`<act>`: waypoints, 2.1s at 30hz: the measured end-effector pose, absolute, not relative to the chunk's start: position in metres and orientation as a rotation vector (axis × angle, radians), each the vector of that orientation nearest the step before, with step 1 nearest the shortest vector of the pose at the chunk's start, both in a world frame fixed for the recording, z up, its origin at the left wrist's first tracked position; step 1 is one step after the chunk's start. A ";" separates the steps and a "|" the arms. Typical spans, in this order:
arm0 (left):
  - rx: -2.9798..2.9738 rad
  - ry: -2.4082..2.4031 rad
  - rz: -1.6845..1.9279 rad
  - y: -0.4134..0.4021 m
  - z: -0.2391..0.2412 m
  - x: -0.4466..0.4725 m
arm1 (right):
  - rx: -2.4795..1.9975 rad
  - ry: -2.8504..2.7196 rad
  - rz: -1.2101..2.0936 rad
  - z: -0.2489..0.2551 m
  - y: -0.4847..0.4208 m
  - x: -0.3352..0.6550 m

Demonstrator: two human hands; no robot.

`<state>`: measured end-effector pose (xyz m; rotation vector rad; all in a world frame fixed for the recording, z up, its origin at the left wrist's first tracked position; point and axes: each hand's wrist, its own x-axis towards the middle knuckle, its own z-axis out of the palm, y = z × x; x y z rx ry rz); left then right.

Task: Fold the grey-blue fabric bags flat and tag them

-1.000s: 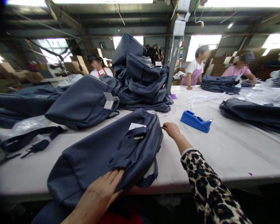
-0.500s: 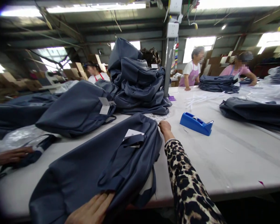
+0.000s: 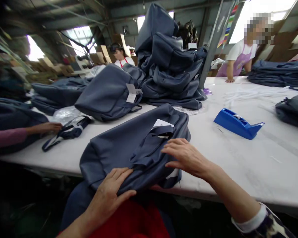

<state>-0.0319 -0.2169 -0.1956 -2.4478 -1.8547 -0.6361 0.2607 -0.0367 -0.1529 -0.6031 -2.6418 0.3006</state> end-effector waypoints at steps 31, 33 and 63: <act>-2.125 -2.040 -0.358 -0.192 -0.143 -0.023 | -0.645 -2.947 -0.277 -0.155 -0.004 0.174; -2.121 -2.068 -0.236 -0.187 -0.144 -0.030 | -0.648 -2.950 -0.224 -0.154 -0.005 0.176; -1.921 -2.112 -0.464 -0.209 -0.187 -0.142 | -0.597 -2.849 -0.316 -0.179 -0.002 0.155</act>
